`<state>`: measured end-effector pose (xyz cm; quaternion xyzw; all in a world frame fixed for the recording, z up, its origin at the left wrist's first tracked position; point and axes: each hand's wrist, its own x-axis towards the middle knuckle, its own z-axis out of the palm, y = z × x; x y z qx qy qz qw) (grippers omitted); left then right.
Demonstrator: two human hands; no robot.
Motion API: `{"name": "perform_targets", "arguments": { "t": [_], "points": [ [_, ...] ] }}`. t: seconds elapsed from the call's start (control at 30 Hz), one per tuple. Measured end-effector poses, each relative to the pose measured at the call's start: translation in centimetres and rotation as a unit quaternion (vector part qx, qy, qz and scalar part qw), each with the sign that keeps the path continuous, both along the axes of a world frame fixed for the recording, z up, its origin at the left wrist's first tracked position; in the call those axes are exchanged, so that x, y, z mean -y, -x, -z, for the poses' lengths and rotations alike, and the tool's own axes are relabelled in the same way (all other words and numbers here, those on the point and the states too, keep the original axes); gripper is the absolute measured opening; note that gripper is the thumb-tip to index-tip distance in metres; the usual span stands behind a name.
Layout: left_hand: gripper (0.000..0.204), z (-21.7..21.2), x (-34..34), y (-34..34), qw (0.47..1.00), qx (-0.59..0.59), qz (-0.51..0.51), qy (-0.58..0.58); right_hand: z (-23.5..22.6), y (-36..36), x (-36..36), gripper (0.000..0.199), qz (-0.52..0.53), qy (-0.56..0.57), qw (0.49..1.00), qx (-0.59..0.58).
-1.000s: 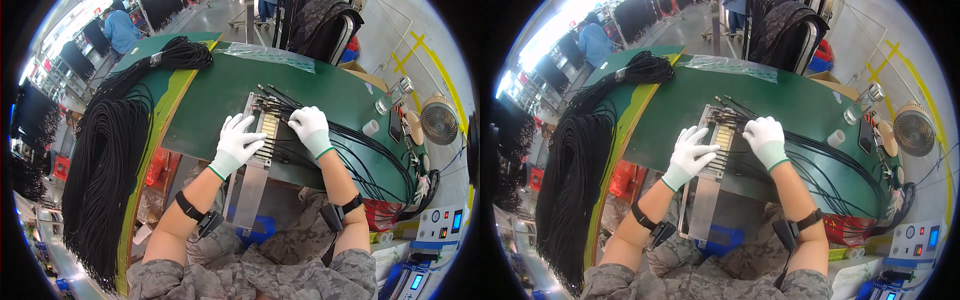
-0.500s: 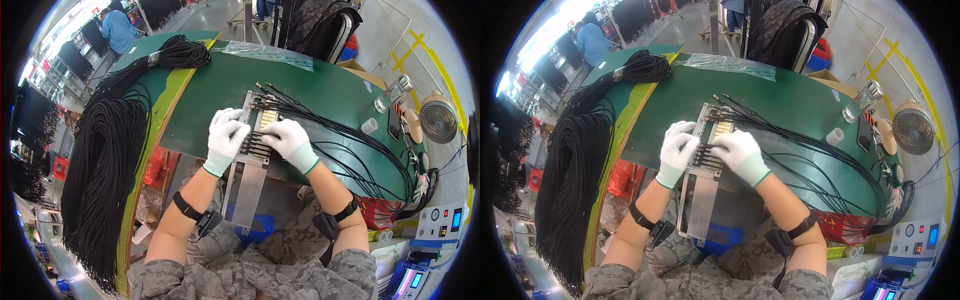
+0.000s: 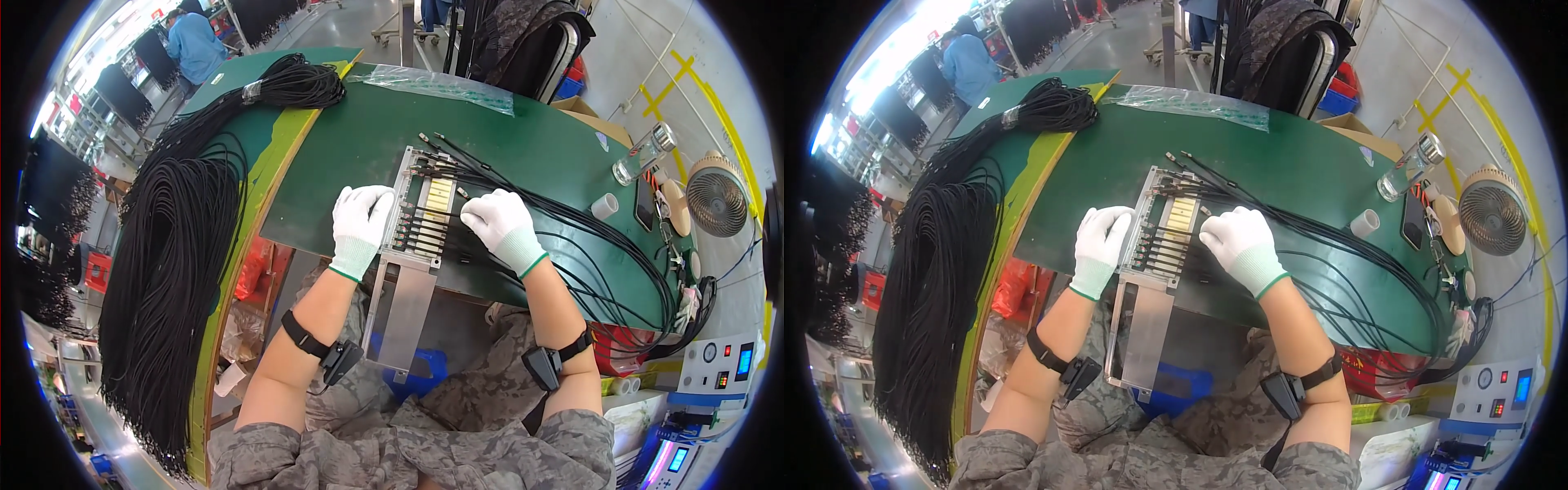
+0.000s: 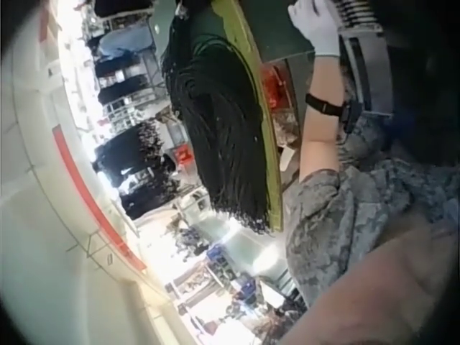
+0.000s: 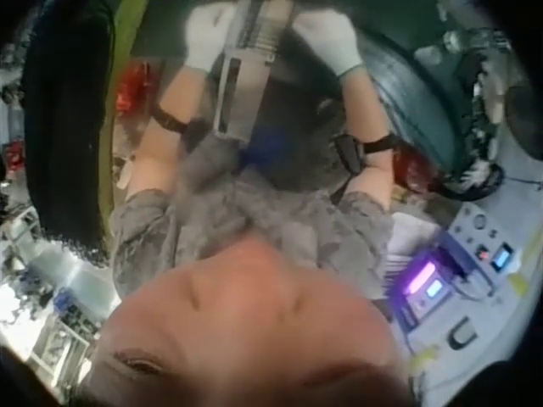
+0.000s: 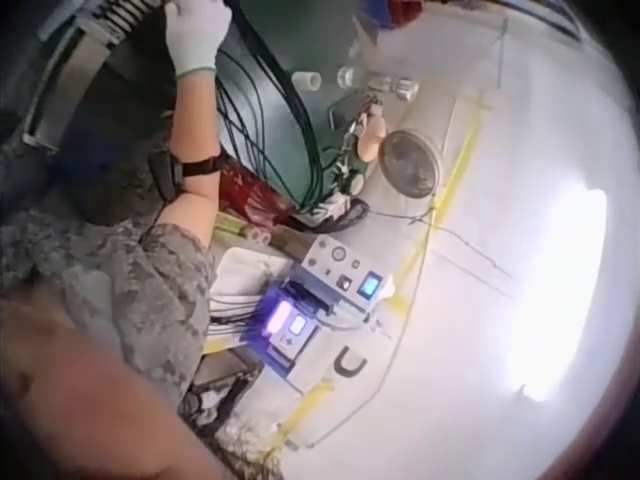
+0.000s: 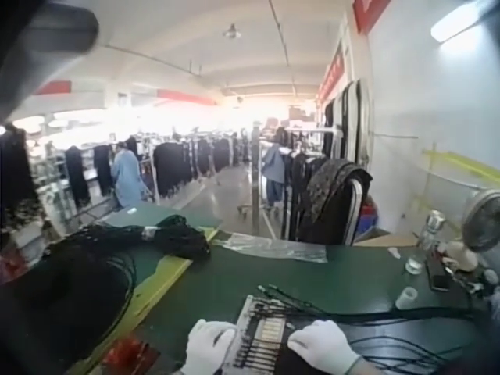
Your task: Assembling wiring harnesses by manually placing cables and connectors into a specialized metal assembly jig.
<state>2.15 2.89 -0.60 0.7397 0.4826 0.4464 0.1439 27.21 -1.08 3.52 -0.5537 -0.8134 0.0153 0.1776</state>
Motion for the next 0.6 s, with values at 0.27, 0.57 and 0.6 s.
{"name": "perform_targets", "arguments": {
  "t": [0.27,0.57,0.6],
  "points": [
    [0.017,0.6,-0.3,0.1,1.0,0.012,0.027,0.009,0.0,0.0,0.1,0.018,-0.006,-0.004,1.0,0.007],
    [0.024,-0.8,0.8,-1.8,0.967,-0.202,0.09,-0.122,0.5,0.4,-0.5,0.017,0.05,-0.05,0.997,-0.033],
    [0.024,-0.5,0.8,-1.9,0.966,-0.2,0.087,-0.137,0.4,0.2,-0.9,0.018,0.07,-0.073,0.994,-0.051]
  ]
}}
